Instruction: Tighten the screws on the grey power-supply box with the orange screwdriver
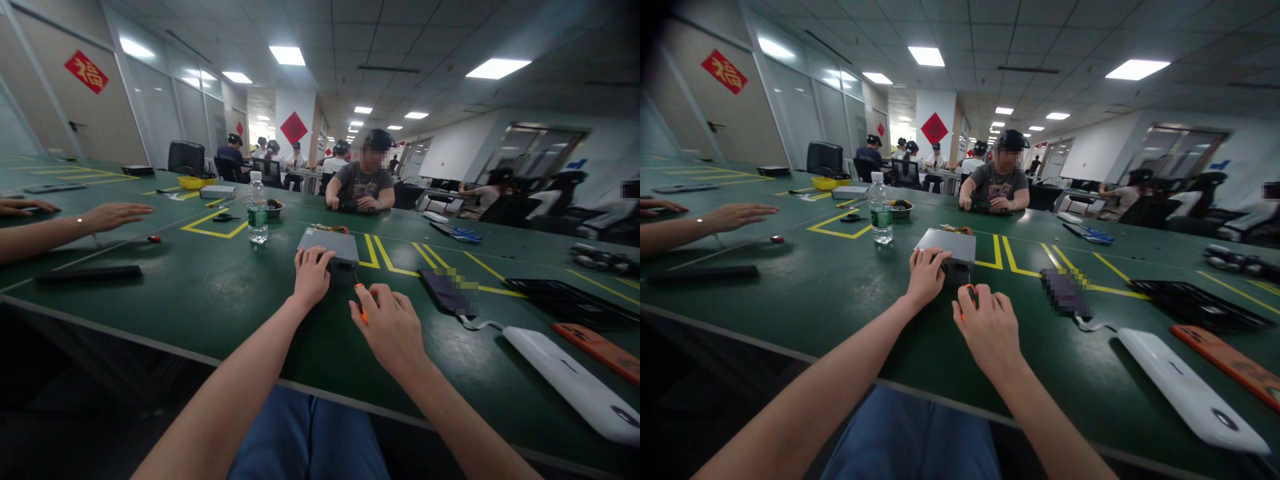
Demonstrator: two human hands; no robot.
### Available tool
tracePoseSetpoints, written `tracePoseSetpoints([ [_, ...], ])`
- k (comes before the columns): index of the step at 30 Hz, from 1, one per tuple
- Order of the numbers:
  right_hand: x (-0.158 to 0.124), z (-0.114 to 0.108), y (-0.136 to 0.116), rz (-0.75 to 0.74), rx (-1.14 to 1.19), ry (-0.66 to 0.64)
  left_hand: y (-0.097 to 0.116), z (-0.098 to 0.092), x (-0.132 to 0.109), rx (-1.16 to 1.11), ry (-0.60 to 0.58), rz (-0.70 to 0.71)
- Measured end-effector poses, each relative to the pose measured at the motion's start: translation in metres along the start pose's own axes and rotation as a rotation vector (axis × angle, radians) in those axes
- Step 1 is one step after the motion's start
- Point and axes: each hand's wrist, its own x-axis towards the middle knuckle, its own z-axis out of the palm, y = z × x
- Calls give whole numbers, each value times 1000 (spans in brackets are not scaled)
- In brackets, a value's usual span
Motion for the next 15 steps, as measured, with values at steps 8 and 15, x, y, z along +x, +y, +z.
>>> tracePoseSetpoints([
  [8,12,20,11,-231,177,214,0,1,0,-4,13,-4],
  [15,6,22,0,-84,315,304,-1,2,0,-5,2,-6],
])
